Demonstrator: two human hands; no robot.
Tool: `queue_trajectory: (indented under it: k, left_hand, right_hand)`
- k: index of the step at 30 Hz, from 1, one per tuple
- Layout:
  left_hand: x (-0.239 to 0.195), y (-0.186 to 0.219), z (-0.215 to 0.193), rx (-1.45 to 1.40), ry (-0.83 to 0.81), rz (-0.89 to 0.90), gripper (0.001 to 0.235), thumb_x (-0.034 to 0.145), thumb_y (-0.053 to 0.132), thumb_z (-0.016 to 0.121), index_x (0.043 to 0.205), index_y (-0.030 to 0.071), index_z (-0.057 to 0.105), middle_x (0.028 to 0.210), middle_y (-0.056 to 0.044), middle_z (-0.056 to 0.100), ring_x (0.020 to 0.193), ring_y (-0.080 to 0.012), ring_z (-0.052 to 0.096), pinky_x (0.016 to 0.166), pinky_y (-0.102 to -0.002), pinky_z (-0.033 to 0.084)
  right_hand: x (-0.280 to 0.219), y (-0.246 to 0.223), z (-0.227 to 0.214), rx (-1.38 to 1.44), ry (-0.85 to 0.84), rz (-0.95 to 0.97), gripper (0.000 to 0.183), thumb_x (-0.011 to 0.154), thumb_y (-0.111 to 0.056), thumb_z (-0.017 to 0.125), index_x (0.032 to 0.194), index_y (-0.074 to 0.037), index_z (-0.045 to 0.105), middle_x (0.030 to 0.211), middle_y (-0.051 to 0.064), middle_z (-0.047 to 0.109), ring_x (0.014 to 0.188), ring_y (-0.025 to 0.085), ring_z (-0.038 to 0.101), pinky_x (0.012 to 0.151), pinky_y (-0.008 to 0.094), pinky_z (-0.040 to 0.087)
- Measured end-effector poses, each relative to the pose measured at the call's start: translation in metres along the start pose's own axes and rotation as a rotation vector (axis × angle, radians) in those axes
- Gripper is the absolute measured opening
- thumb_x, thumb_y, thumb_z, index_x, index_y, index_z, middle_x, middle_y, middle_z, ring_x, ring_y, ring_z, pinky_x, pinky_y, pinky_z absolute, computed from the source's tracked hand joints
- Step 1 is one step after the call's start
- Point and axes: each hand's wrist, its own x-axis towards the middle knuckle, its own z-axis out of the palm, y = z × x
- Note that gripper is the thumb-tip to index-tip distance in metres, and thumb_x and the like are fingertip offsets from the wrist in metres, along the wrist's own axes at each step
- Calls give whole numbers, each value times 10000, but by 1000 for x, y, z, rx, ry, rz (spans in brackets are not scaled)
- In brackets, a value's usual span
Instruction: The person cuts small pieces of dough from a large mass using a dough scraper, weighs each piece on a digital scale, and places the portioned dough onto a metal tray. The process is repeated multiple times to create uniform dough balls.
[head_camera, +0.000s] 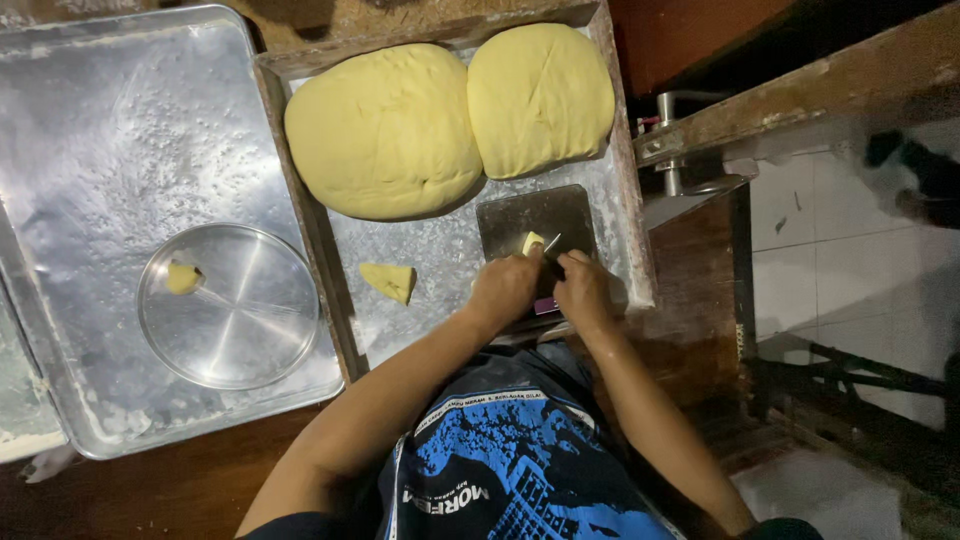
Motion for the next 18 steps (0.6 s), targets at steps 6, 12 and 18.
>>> queue_trajectory:
  k: [6, 12, 18]
  left_hand:
    - [21, 18, -4, 20, -6, 4, 206, 921, 145, 549, 1102, 149, 648, 646, -60, 697, 577, -281, 735, 457, -405, 575]
    - [19, 8, 24, 3, 46, 48, 254, 959, 137, 531, 1188, 103, 635, 660, -95, 714, 609, -309, 751, 495, -421, 588]
    - [21, 1, 21, -124, -50, -2, 290, 968, 142, 496, 1223, 80, 620, 687, -121, 717, 634, -334, 752, 522, -456, 595]
  right_hand:
    - [-2, 12, 9, 5, -10, 70, 190, 785, 52, 572, 851, -24, 733, 772, 155, 667, 839, 393, 690, 734, 417, 561]
    - [-17, 46, 13, 679, -195, 511, 393, 784, -92, 783, 1139, 63, 716, 895, 203, 737, 721, 229, 663, 650, 349, 563]
    - [-22, 9, -31, 933, -58, 598, 254, 911, -206, 763, 1105, -46, 725, 922, 123, 699, 684, 147, 665, 604, 263, 579]
